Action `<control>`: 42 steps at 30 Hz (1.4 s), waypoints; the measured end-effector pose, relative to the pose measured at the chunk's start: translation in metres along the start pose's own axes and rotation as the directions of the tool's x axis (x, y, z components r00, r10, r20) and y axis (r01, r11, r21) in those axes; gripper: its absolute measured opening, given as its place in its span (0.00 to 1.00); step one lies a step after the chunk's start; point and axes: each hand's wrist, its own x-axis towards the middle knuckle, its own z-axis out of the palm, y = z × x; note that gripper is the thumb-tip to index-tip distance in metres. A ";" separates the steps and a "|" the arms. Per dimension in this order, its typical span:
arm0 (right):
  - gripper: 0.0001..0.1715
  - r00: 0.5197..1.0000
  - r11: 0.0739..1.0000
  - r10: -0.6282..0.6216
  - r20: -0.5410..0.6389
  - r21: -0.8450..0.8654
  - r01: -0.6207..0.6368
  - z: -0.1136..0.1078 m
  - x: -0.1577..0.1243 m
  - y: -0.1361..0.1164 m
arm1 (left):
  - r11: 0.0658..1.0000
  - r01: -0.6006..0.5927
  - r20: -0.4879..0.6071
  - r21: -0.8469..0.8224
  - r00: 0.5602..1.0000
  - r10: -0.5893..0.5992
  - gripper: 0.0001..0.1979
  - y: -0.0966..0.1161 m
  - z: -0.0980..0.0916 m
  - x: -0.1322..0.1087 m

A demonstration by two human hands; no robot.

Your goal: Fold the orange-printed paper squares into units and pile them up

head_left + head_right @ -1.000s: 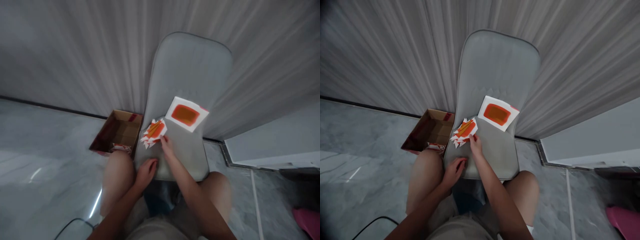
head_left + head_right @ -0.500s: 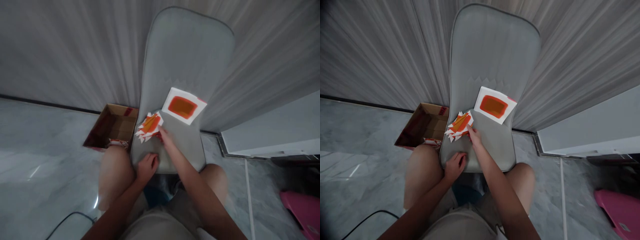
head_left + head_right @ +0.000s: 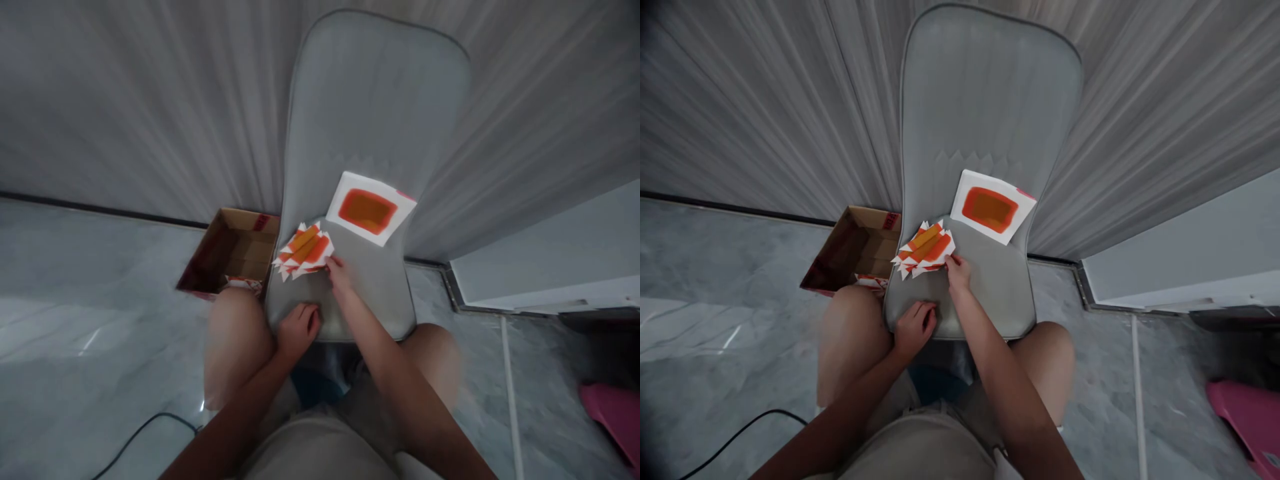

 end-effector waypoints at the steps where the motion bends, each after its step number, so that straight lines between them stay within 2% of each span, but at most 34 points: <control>1: 0.17 1.000 1.000 -0.017 -0.009 -0.001 0.017 -0.004 -0.002 0.000 | 1.000 0.008 0.000 -0.009 1.000 -0.008 0.13 0.001 0.000 0.000; 6: 0.23 0.991 0.992 -0.122 -0.062 -0.021 0.121 -0.031 -0.026 0.002 | 0.995 0.070 0.003 -0.066 0.998 -0.070 0.13 0.005 -0.003 0.002; 10: 0.27 0.952 0.966 -0.257 -0.169 -0.066 0.249 -0.074 -0.065 0.012 | 0.984 0.114 0.050 -0.134 0.993 -0.108 0.15 0.007 -0.012 0.005; 11: 0.25 0.900 0.907 -0.403 -0.166 -0.201 0.369 -0.086 -0.075 0.017 | 0.980 0.126 0.069 -0.152 0.991 -0.117 0.17 0.008 -0.015 0.007; 13: 0.20 0.780 0.710 -0.622 -0.061 -0.464 0.530 -0.108 -0.091 0.029 | 0.968 0.158 0.121 -0.194 0.983 -0.136 0.21 0.011 -0.021 0.013; 15: 0.18 0.694 0.490 -0.715 0.091 -0.643 0.589 -0.124 -0.099 0.043 | 0.933 0.223 0.163 -0.283 0.970 -0.183 0.25 0.016 -0.025 0.020; 17: 0.19 0.659 0.336 -0.726 0.197 -0.734 0.590 -0.136 -0.101 0.056 | 0.914 0.259 0.096 -0.312 0.966 -0.240 0.26 0.024 -0.028 0.026; 19: 0.21 0.654 0.249 -0.709 0.263 -0.774 0.582 -0.143 -0.099 0.068 | 0.965 0.185 -0.067 -0.186 0.977 -0.200 0.27 0.032 -0.027 0.029; 20: 0.21 0.657 0.224 -0.694 0.294 -0.779 0.586 -0.146 -0.097 0.072 | 0.992 0.102 -0.112 -0.075 0.988 -0.111 0.27 0.036 -0.025 0.029; 21: 0.21 0.659 0.207 -0.678 0.325 -0.776 0.596 -0.149 -0.095 0.076 | 1.000 0.002 -0.098 0.026 0.995 0.001 0.25 0.039 -0.022 0.029; 22: 0.21 0.660 0.199 -0.664 0.352 -0.768 0.609 -0.151 -0.094 0.079 | 0.990 -0.106 -0.031 0.097 0.993 0.110 0.24 0.041 -0.018 0.028; 24: 0.21 0.663 0.202 -0.643 0.382 -0.751 0.628 -0.151 -0.092 0.082 | 0.943 -0.291 0.160 0.159 0.951 0.266 0.24 0.045 -0.009 0.025; 26: 0.21 0.679 0.223 -0.631 0.376 -0.750 0.623 -0.145 -0.091 0.081 | 0.904 -0.368 0.282 0.218 0.911 0.302 0.27 0.047 0.002 0.022; 29: 0.24 0.700 0.237 -0.591 0.400 -0.744 0.625 -0.131 -0.091 0.074 | 0.873 -0.370 0.345 0.317 0.903 0.257 0.31 0.048 0.013 0.020; 33: 0.34 0.690 0.180 -0.471 0.549 -0.706 0.685 -0.126 -0.085 0.063 | 0.866 -0.356 0.350 0.351 0.908 0.231 0.33 0.047 0.017 0.018; 36: 0.37 0.700 0.143 -0.424 0.575 -0.721 0.679 -0.144 -0.075 0.057 | 0.887 -0.303 0.309 0.347 0.930 0.197 0.37 0.045 0.016 0.016; 40: 0.39 0.771 0.131 -0.439 0.460 -0.816 0.562 -0.174 -0.059 0.053 | 0.904 -0.260 0.278 0.340 0.946 0.167 0.42 0.042 0.012 0.014; 42: 0.40 0.787 0.127 -0.440 0.433 -0.838 0.531 -0.183 -0.054 0.054 | 0.907 -0.260 0.281 0.333 0.945 0.168 0.42 0.040 0.011 0.013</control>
